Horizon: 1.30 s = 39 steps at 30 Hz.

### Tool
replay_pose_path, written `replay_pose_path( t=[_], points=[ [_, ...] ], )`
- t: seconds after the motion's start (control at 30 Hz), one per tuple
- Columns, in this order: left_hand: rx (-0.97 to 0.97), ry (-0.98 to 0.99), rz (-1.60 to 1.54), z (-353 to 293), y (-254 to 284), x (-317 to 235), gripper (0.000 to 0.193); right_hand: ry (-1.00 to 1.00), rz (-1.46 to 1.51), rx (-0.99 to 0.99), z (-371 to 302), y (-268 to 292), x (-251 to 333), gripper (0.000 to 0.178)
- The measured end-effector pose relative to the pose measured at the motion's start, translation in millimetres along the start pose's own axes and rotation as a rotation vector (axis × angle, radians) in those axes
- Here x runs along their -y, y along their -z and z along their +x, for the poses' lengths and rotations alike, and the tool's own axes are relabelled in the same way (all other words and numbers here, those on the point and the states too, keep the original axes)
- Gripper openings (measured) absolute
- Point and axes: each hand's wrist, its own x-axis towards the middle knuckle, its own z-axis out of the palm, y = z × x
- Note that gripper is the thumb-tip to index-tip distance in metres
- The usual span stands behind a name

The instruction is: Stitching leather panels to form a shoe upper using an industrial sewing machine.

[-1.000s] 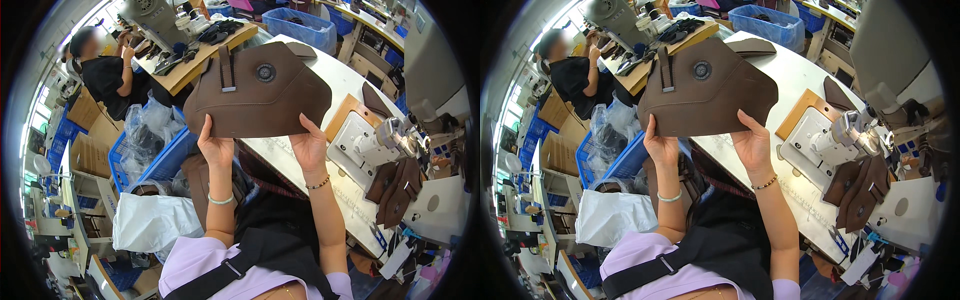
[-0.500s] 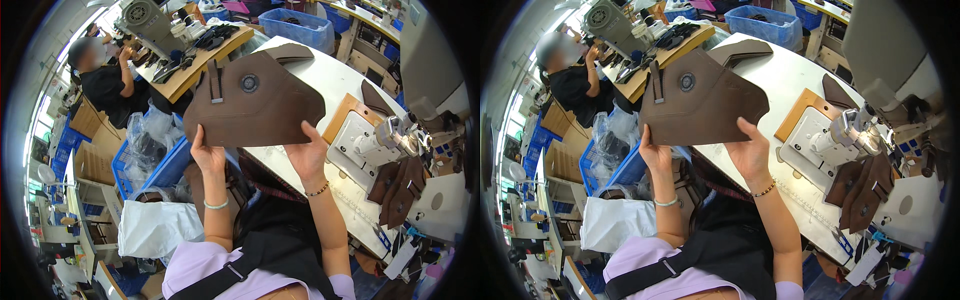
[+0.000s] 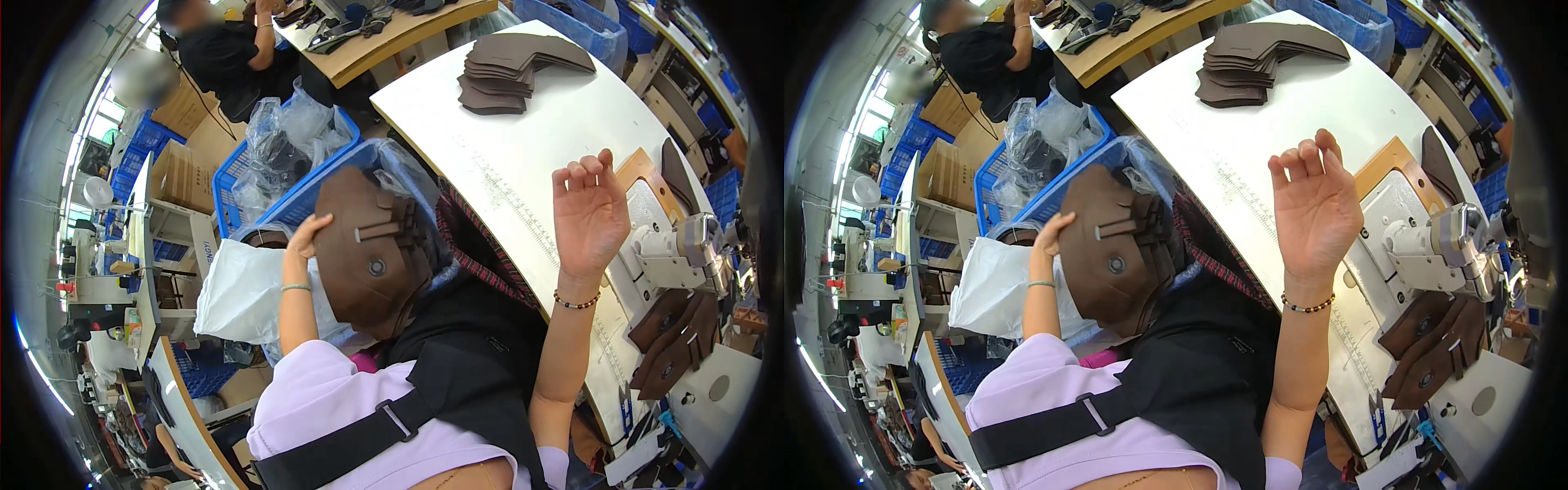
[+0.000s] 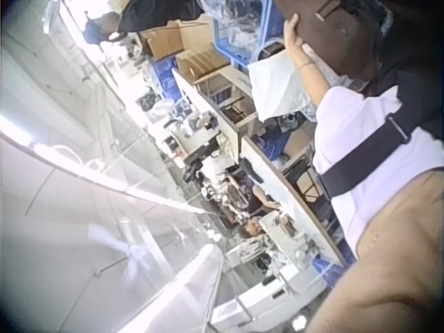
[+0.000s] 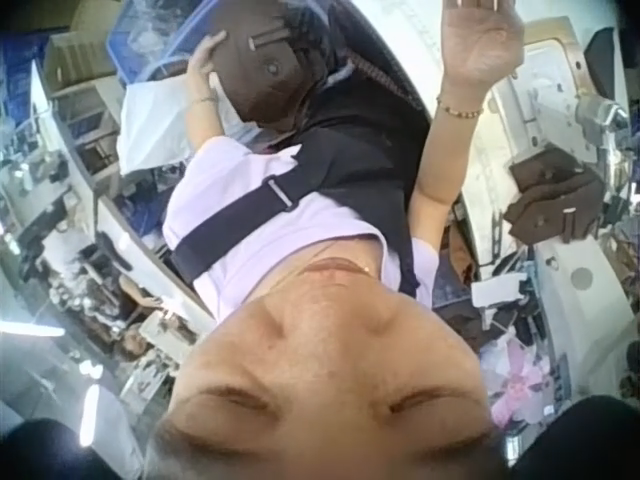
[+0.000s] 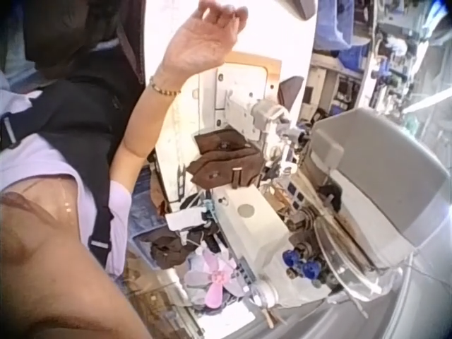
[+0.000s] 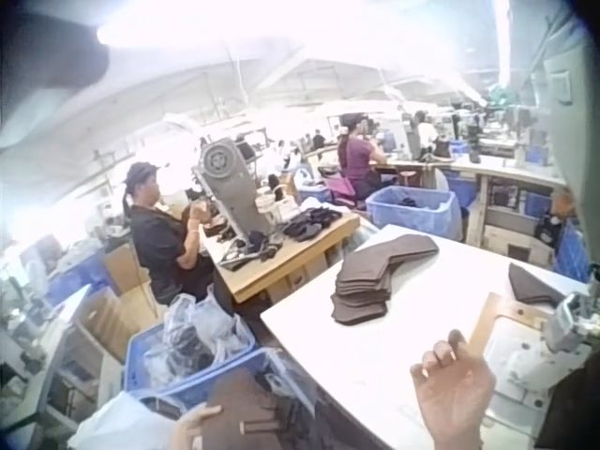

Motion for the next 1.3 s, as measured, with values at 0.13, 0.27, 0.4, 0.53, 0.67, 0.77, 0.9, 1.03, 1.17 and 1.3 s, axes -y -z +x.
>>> replay_pose_path(
  t=[0.13,0.27,0.4,0.53,0.67,0.77,0.9,1.03,1.17,1.3],
  points=[
    [-0.063,0.262,0.273,10,7,24,0.043,-0.011,0.010,0.051,0,-5,6,0.026],
    [-0.252,0.429,1.438,40,-33,-12,0.063,0.014,-0.154,-0.017,-10,-20,22,0.025],
    [-0.549,-0.405,1.708,51,-129,-72,0.060,0.040,-0.502,-0.202,-33,-48,24,0.024],
    [-0.116,-1.233,1.241,112,-257,-115,0.022,-0.100,-0.774,-0.184,-56,-70,30,0.021],
    [0.187,-1.407,1.217,195,-381,-133,0.027,-0.256,-1.095,-0.063,-89,-97,57,0.016],
    [0.257,-1.188,1.538,234,-436,-142,0.050,-0.397,-1.276,0.051,-112,-102,89,0.018],
    [0.407,-1.040,1.622,279,-432,-157,0.064,-0.371,-1.697,0.046,-149,-104,147,0.018],
    [0.425,-1.035,1.559,288,-438,-157,0.060,0.018,-1.706,-0.613,-168,-80,206,0.019],
    [0.494,-1.212,1.555,270,-443,-164,0.056,0.267,-2.446,-0.882,-137,-27,272,0.024],
    [0.374,-1.489,1.477,196,-468,-167,0.052,0.029,-2.663,-0.968,-89,39,328,0.051]
  ],
)
